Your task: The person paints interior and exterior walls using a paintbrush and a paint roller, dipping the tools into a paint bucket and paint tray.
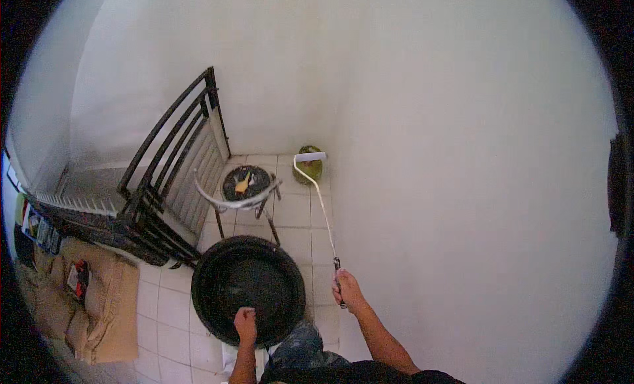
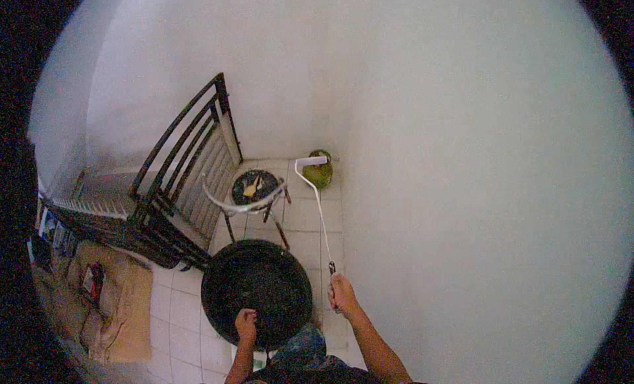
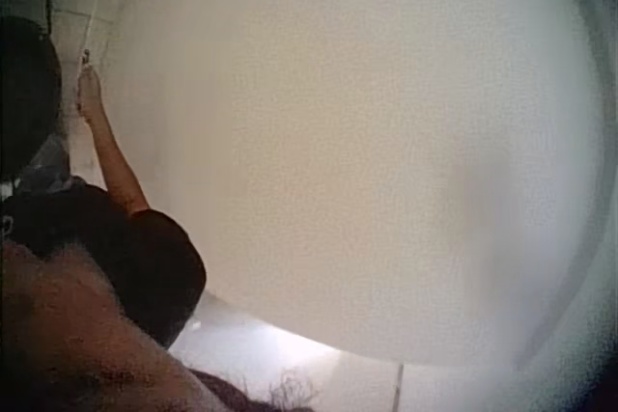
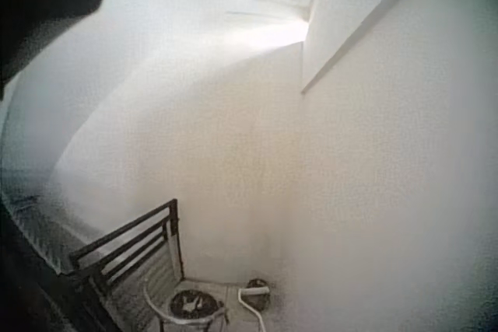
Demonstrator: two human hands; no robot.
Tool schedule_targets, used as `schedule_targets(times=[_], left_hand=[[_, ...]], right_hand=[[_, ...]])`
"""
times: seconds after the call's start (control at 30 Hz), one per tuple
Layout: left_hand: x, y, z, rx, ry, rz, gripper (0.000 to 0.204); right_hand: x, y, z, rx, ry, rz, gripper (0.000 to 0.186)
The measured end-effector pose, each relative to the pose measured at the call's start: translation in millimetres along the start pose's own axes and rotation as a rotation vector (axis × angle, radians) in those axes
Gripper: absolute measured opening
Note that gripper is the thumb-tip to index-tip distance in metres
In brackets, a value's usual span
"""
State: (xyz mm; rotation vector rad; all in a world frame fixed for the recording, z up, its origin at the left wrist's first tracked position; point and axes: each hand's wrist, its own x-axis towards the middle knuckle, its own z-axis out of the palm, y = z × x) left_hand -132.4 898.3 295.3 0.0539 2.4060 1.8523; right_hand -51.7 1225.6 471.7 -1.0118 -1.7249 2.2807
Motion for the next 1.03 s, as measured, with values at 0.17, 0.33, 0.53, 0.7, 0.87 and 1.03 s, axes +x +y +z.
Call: schedule_targets(times=[0.17,0.33,0.53,0.7,0.87,1.03], left_hand=[[76,39,39,-0.031,0.116,-0.215,0.009],[170,79,75,-0.053,-0.075,-0.009,0.009],[257,110,120,-0.073,-0.008,-0.022,0.010],[313,105,182,-0.152,0.109,-0.067,0.011],[440,140,276,-0.140,0.130,-0.141,0.011],[554,177,331,-0.267,-0.071,-0.223,0.031]], right_hand=[[99,-68,2,0.059,-0.090,-0.118,0.035],[178,-139,14,-0.129,0.035,-0.212,0.038],[304,-197,-5,-0.097,-0.003,-0.293,0.039],[436,-250,-19,-0.060,-0.017,-0.241,0.038],[591,-342,-9,-0.150,0.054,-0.319,0.037],[692,-395,-3,-0.065,-0.005,-0.434,0.040]])
